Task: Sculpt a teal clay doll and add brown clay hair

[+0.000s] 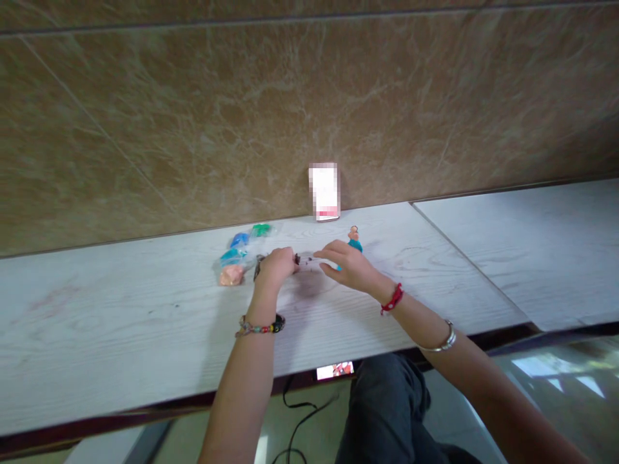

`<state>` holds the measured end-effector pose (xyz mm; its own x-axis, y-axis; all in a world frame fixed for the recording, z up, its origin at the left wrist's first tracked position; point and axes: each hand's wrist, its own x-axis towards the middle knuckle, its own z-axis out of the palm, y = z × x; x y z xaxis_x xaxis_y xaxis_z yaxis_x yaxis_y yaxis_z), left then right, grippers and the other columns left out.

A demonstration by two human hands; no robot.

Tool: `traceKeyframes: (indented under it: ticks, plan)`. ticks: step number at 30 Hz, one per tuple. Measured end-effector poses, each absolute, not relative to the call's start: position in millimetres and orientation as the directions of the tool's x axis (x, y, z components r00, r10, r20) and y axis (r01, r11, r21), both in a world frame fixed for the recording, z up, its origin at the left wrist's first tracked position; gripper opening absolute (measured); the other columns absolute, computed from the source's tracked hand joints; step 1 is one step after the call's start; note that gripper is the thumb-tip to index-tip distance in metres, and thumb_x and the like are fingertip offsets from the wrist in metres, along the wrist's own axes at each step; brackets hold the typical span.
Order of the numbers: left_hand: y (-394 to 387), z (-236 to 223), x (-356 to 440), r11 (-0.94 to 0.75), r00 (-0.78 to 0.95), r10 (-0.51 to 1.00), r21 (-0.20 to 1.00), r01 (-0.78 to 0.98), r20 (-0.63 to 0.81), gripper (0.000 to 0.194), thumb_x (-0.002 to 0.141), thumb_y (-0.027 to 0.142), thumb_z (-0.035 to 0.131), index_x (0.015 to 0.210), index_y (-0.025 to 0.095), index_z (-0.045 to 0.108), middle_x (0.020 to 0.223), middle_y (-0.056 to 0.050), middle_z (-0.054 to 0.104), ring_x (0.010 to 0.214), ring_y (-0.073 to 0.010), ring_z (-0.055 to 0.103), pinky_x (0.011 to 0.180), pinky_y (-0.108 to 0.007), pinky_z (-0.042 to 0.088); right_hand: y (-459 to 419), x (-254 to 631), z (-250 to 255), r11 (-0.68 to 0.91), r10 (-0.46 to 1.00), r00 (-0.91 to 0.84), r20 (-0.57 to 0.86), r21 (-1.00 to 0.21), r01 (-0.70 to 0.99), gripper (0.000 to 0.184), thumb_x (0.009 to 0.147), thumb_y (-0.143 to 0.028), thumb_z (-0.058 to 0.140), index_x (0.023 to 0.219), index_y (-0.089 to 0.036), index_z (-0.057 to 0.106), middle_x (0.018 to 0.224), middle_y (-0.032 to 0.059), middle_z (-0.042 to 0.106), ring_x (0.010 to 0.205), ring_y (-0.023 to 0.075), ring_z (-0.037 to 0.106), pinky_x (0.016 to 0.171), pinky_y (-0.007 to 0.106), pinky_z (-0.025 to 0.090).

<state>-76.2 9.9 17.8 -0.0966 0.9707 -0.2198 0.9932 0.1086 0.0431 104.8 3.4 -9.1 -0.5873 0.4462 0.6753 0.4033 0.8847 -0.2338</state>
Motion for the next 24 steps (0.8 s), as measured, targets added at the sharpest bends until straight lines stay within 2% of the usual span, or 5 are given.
traceKeyframes:
  ticks: [3,6,10,14,24]
  plan:
    - [10,17,-72,0.126,-0.111,0.963,0.045,0.991,-0.244,0.026,0.067,0.022,0.054,0.090,0.016,0.062,0.096,-0.012,0.065,0.085,-0.0224,0.061,0.067,-0.028,0.044,5,91,-21,0.865,0.500,-0.685,0.530,-0.263,0.427,0.022,0.080,-0.014,0.046,0.095,-0.012,0.062,0.084,0.0084,0.060,0.082,0.0153,0.055,0.074,0.028,0.045]
    - [10,18,-73,0.119,-0.097,0.965,0.079,0.990,-0.242,0.022,0.068,0.019,0.049,0.084,0.017,0.064,0.094,-0.011,0.066,0.085,-0.0214,0.061,0.069,-0.028,0.044,11,86,-30,0.807,0.591,-0.666,0.455,-0.331,0.490,0.024,0.078,-0.011,0.047,0.097,-0.012,0.061,0.085,0.0075,0.059,0.080,0.0143,0.055,0.075,0.028,0.044]
    - [9,23,-78,0.046,-0.016,0.986,0.181,0.982,-0.163,0.024,0.072,0.020,0.044,0.086,0.018,0.063,0.093,-0.008,0.066,0.084,-0.0189,0.059,0.070,-0.026,0.043,20,87,-35,0.732,0.681,-0.585,0.440,-0.431,0.528,0.026,0.076,-0.010,0.050,0.100,-0.012,0.060,0.085,0.0062,0.058,0.072,0.0122,0.054,0.071,0.027,0.044]
    - [9,28,-78,-0.113,0.164,0.978,0.330,0.937,-0.132,0.024,0.073,0.021,0.044,0.088,0.017,0.062,0.092,-0.005,0.066,0.082,-0.0147,0.058,0.071,-0.022,0.042,20,87,-35,0.708,0.705,-0.545,0.455,-0.499,0.499,0.034,0.075,-0.010,0.053,0.109,-0.010,0.055,0.090,0.0076,0.056,0.071,0.0111,0.054,0.072,0.027,0.044]
    - [11,23,-76,-0.124,0.201,0.959,0.343,0.931,-0.198,0.024,0.067,0.018,0.044,0.083,0.017,0.062,0.083,-0.004,0.067,0.077,-0.0147,0.057,0.070,-0.023,0.041,18,87,-33,0.709,0.704,-0.569,0.425,-0.459,0.536,0.032,0.076,-0.009,0.048,0.108,-0.011,0.055,0.092,0.0075,0.056,0.070,0.0109,0.053,0.072,0.026,0.044]
